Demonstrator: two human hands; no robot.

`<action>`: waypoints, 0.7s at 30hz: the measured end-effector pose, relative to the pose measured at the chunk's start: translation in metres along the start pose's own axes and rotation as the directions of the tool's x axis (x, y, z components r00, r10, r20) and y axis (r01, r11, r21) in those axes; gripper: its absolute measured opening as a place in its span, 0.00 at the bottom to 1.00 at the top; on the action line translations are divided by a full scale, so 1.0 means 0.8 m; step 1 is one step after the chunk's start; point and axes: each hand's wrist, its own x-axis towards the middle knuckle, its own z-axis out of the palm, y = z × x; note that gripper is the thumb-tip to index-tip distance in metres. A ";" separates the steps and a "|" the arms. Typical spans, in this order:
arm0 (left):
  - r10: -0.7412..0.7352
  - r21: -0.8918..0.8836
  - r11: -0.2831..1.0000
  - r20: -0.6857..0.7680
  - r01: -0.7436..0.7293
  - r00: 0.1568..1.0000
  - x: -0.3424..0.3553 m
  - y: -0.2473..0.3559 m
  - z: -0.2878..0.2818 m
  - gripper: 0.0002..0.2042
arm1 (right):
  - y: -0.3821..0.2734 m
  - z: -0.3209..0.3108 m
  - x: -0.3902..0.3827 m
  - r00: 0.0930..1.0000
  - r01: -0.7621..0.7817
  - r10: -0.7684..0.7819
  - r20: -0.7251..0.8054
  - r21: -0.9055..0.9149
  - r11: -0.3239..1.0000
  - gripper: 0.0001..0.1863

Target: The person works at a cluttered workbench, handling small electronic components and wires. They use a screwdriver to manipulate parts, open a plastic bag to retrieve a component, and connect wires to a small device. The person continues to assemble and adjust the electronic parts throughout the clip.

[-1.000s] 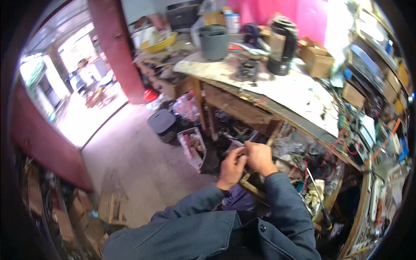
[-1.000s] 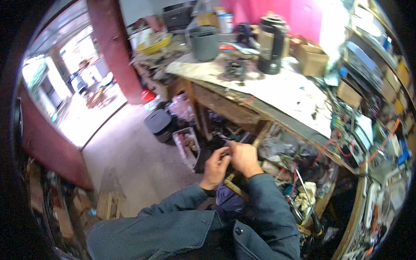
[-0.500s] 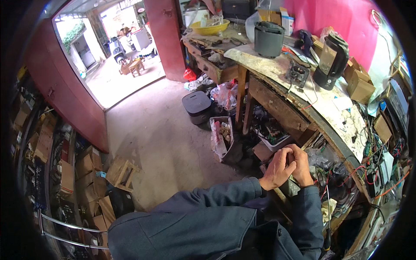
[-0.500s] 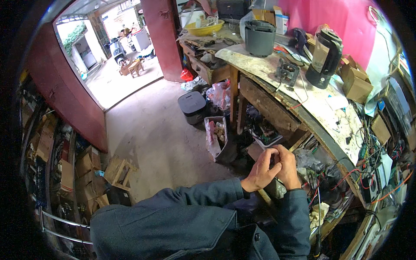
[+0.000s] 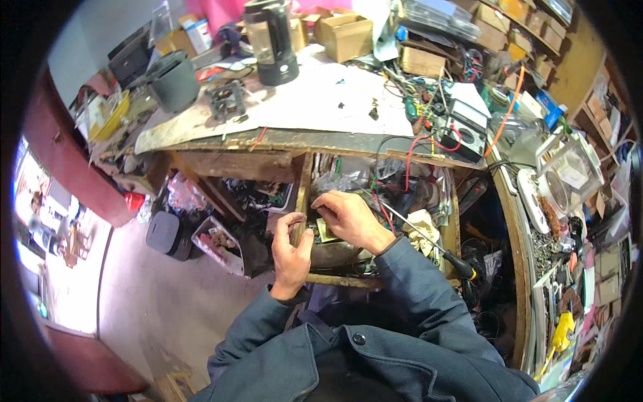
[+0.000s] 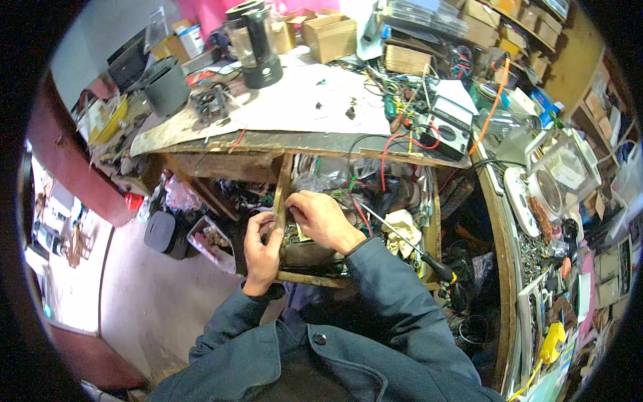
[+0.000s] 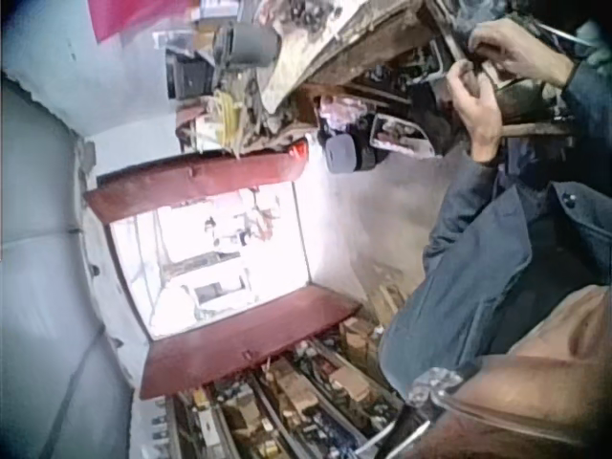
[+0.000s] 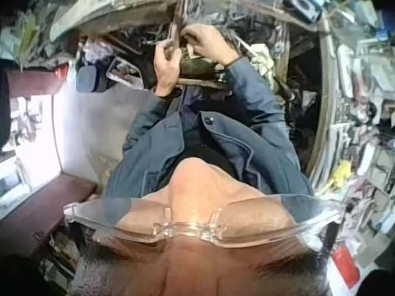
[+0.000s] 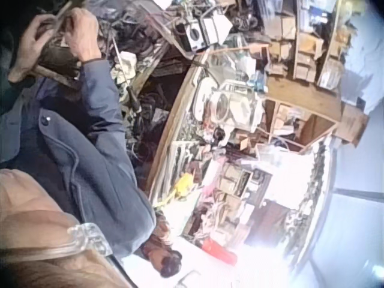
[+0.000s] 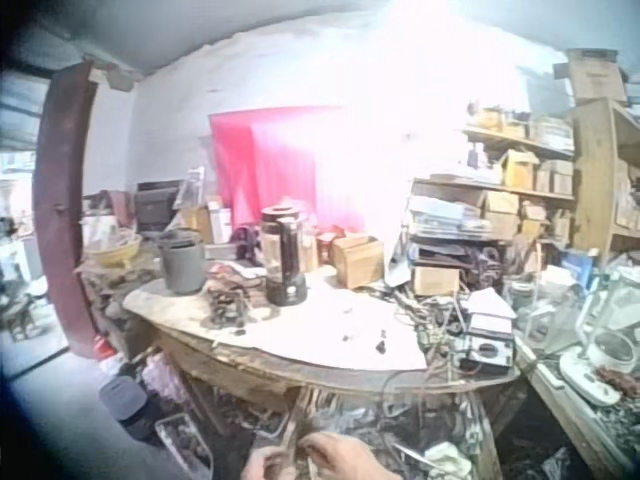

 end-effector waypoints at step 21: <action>0.060 -0.570 0.813 -0.126 -0.122 0.990 0.115 0.019 0.133 0.07 | -0.012 -0.037 0.007 0.884 -0.016 -0.043 -0.466 -0.121 0.993 0.12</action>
